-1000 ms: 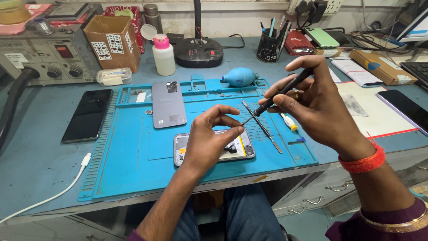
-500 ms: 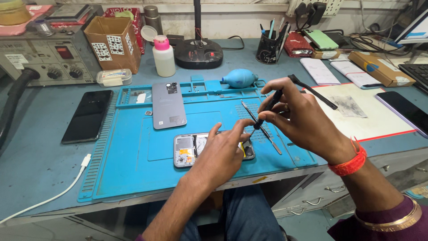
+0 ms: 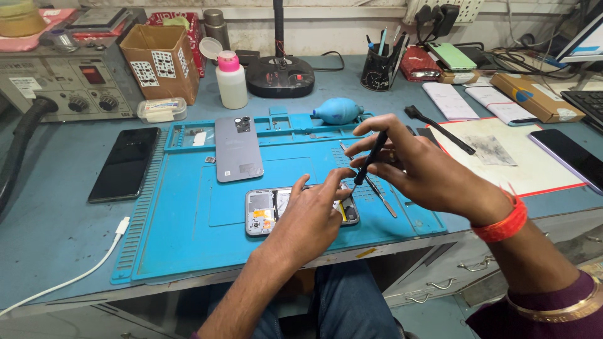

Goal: The person works on an opened smartphone on a blue repair mat, using a screwdriver and a pry tool on the internal components while steadying the phone with the other hand. They then align the back cover onto the phone body, press it into place, and plug a charging cable into the phone.

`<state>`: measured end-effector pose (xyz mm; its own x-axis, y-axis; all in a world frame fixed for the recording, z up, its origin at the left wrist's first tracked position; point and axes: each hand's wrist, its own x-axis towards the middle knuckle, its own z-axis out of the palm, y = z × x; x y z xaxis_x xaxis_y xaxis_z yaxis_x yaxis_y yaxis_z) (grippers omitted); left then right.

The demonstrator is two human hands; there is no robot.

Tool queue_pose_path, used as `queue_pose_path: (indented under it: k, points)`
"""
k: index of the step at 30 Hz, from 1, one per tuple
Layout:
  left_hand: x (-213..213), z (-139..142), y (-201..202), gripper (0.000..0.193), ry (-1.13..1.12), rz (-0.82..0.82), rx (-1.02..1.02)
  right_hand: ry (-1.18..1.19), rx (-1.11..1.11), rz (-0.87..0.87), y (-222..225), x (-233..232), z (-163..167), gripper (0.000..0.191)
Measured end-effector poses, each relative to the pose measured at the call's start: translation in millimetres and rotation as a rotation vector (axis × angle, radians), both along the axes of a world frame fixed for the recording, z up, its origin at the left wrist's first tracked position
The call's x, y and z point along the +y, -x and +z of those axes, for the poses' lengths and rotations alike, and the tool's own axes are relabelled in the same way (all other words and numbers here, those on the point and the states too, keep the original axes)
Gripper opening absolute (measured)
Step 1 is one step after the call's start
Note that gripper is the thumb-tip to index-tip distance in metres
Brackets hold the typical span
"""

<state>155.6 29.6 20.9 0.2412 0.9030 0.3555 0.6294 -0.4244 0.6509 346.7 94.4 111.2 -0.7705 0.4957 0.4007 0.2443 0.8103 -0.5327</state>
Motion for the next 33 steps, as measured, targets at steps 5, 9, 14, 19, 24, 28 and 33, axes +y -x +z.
queue_pose_path:
  k: [5, 9, 14, 19, 24, 28, 33]
  points:
    - [4, 1, 9, 0.047, -0.103, 0.107, 0.056, 0.007, -0.373, -0.49, 11, -5, 12, 0.04]
    - [9, -1, 15, 0.019, -0.259, 0.189, 0.172, -0.162, -0.043, -0.279, 18, -5, 6, 0.039]
    - [14, -6, 15, 0.012, -0.209, 0.209, 0.218, 0.042, -0.046, -0.123, 13, 0, 6, 0.034]
    - [19, -5, 13, 0.009, -0.191, 0.218, 0.233, -0.077, -0.344, -0.518, 20, 2, 6, 0.04]
    - [20, -4, 14, 0.01, -0.17, 0.215, 0.255, 0.071, 0.01, 0.063, 13, 4, 7, 0.031]
    - [18, -2, 15, 0.012, -0.141, 0.198, 0.251, -0.1, -0.272, -0.484, 12, 8, 4, 0.04]
    - [18, 0, 16, 0.015, -0.094, 0.168, 0.227, 0.097, 0.034, 0.063, 12, 4, 4, 0.03]
